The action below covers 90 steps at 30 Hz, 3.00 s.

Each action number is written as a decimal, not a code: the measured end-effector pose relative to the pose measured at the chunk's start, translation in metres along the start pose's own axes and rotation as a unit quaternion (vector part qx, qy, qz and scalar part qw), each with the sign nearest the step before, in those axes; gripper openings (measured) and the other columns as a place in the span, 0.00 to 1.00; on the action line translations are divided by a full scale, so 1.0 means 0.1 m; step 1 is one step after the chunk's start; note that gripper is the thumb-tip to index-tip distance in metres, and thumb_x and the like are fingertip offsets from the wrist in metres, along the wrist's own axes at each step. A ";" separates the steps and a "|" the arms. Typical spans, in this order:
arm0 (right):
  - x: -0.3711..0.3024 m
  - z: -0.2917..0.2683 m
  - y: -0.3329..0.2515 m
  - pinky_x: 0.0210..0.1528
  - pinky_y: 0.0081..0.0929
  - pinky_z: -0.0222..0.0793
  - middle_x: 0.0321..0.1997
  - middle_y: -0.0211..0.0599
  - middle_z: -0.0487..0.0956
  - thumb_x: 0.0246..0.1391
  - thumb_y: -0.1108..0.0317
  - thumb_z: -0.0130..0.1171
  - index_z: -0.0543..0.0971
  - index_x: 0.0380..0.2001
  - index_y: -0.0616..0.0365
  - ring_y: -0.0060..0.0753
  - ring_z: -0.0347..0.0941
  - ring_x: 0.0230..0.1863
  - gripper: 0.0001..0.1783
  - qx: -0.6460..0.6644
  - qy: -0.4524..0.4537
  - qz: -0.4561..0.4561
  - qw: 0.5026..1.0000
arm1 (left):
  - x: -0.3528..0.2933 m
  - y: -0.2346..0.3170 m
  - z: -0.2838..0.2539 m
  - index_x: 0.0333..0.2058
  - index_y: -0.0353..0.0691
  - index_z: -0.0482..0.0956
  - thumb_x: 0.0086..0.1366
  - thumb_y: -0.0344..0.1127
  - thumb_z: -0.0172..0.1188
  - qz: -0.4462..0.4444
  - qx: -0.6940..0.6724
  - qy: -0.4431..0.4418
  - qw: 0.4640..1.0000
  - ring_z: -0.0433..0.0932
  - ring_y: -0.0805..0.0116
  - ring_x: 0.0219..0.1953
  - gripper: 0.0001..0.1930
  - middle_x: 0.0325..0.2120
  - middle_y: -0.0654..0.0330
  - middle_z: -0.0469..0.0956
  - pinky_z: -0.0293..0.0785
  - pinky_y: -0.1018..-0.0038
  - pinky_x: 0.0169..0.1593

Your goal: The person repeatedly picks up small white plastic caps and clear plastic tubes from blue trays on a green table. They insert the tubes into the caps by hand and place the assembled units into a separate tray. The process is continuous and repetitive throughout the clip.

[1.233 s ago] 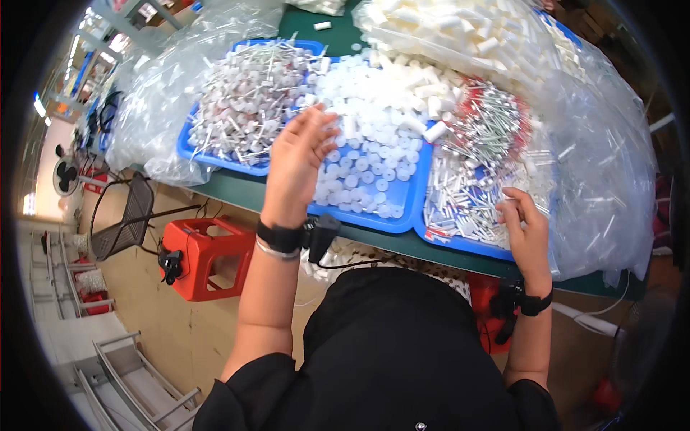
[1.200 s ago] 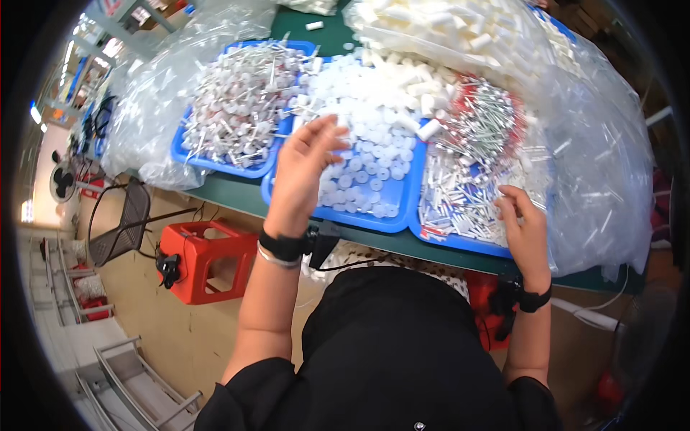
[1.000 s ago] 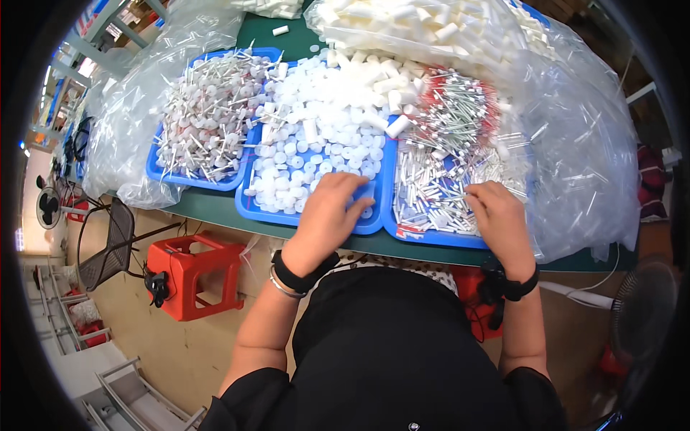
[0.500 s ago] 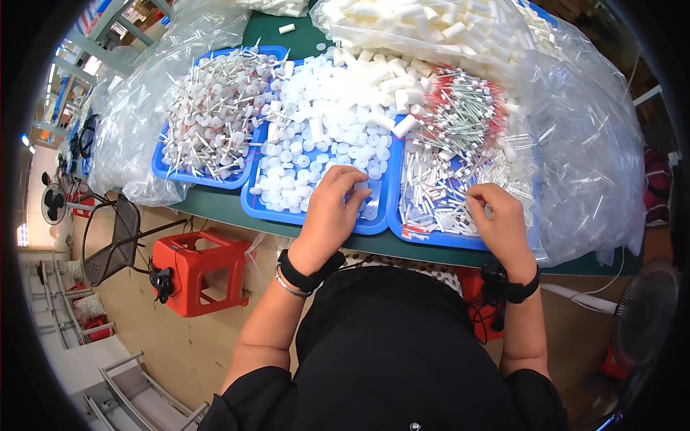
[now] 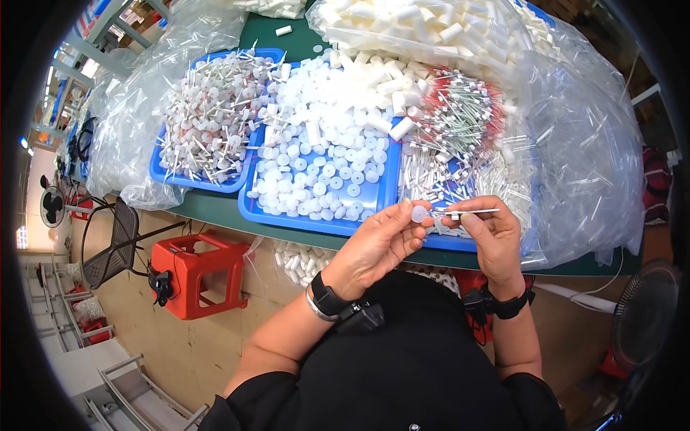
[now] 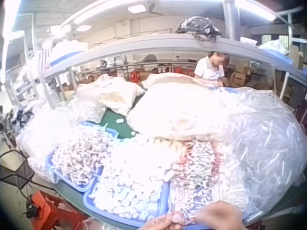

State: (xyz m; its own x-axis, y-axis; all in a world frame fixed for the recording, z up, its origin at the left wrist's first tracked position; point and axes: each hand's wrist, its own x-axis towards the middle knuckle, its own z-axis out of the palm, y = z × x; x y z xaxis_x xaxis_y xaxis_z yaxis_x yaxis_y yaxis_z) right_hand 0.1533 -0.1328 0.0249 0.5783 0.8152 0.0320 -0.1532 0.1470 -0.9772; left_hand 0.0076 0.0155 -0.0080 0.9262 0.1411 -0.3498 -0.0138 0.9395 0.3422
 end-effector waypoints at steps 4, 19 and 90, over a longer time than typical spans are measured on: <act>0.00 0.03 -0.01 0.49 0.30 0.77 0.44 0.47 0.81 0.63 0.77 0.55 0.75 0.44 0.67 0.35 0.82 0.43 0.08 -0.019 0.019 0.002 1.000 | 0.01 -0.01 -0.02 0.51 0.36 0.74 0.73 0.45 0.52 -0.012 0.011 0.000 1.000 0.79 0.78 0.37 0.19 0.39 0.60 0.81 0.79 0.81 0.43; 0.00 0.04 -0.04 0.42 0.27 0.78 0.38 0.43 0.84 0.50 0.80 0.65 0.82 0.35 0.62 0.37 0.83 0.39 0.08 -0.334 -0.052 -0.199 0.920 | -0.02 -0.02 0.00 0.50 0.34 0.75 0.71 0.40 0.57 0.042 0.037 0.028 0.998 0.80 0.75 0.38 0.16 0.40 0.58 0.81 0.79 0.79 0.45; 0.06 -0.39 -0.02 0.35 0.40 0.71 0.25 0.40 0.77 0.45 0.74 0.62 0.79 0.23 0.60 0.45 0.76 0.31 0.02 -0.651 -0.119 -0.101 0.743 | 0.03 -0.03 0.08 0.56 0.29 0.70 0.73 0.39 0.54 0.085 0.096 0.072 0.989 0.81 0.62 0.48 0.21 0.44 0.49 0.79 0.79 0.72 0.54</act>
State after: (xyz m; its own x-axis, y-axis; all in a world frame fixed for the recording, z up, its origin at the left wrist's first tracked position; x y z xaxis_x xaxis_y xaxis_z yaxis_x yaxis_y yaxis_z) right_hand 0.1883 -0.1498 0.0189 0.3027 0.9489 0.0895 0.9120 -0.2611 -0.3163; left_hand 0.0134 0.0106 -0.0035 0.8525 0.3491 -0.3891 -0.0811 0.8236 0.5613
